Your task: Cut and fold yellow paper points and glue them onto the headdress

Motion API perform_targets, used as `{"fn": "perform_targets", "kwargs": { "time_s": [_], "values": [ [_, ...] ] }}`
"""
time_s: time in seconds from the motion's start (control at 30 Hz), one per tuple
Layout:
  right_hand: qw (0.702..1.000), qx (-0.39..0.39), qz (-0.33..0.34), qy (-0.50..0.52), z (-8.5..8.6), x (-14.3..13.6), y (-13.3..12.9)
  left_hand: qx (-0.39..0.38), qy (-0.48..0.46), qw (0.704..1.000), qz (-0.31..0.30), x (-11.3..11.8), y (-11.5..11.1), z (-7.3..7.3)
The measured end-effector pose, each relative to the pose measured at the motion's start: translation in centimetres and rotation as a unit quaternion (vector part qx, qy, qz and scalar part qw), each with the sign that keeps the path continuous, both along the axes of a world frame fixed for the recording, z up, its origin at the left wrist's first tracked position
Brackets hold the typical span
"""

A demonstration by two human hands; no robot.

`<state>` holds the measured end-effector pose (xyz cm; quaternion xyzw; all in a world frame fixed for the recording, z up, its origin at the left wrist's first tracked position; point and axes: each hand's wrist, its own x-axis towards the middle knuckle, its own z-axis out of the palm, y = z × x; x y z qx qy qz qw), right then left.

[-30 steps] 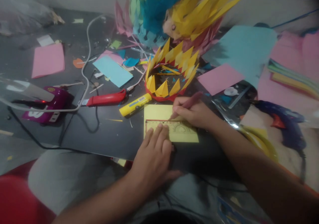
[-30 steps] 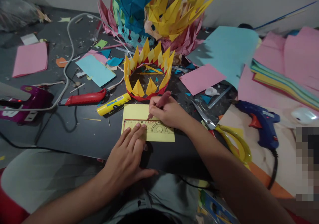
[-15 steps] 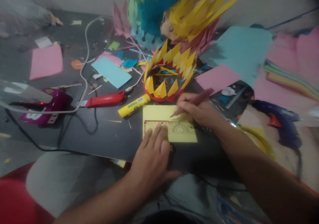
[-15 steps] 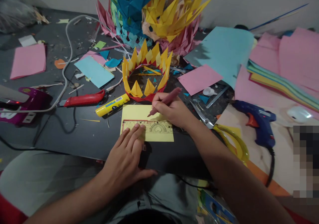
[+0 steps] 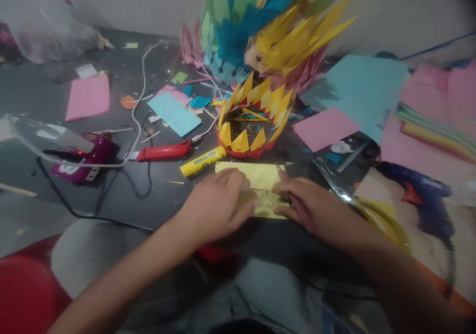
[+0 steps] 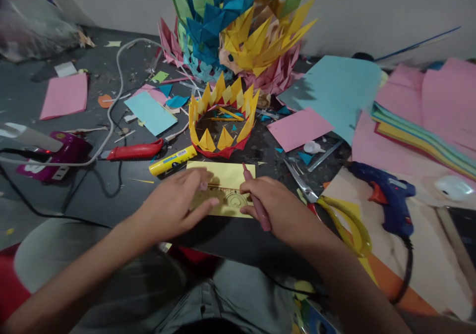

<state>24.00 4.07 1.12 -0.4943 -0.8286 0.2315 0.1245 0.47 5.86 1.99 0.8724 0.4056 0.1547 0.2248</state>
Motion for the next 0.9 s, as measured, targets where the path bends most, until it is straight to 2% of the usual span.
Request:
{"fn": "perform_targets", "kwargs": {
  "time_s": [0.1,0.23,0.33,0.47,0.6,0.73,0.83,0.9],
  "values": [
    [0.997,-0.068,0.001,-0.022,1.7,-0.7,0.3,0.008,0.027,0.999,-0.019,-0.7,1.5,-0.1],
    [0.994,-0.1,0.005,-0.037,2.5,-0.3,-0.4,-0.006,0.074,0.997,-0.01,-1.3,1.1,0.3],
    [0.995,-0.082,-0.024,-0.049,1.9,1.3,-1.6,-0.003,0.12,0.993,0.005,-1.5,0.1,0.8],
    [0.996,-0.015,-0.075,-0.054,0.8,3.1,-2.6,0.012,0.206,0.978,0.04,-1.1,-1.8,1.1],
    [0.996,0.037,-0.079,-0.013,-0.1,2.8,-2.9,0.017,0.277,0.958,0.075,-0.2,-4.4,1.6],
    [0.995,0.069,-0.052,0.04,-1.2,1.9,-3.1,0.029,0.229,0.967,0.11,-0.8,-5.0,1.4],
    [0.994,0.075,-0.059,0.046,-1.5,1.8,-3.1,0.049,0.12,0.991,0.045,-2.1,-3.9,0.0],
    [0.993,0.078,-0.068,0.05,-1.4,1.9,-3.0,0.05,0.081,0.995,0.011,-2.8,-3.4,-1.0]
  ]
}}
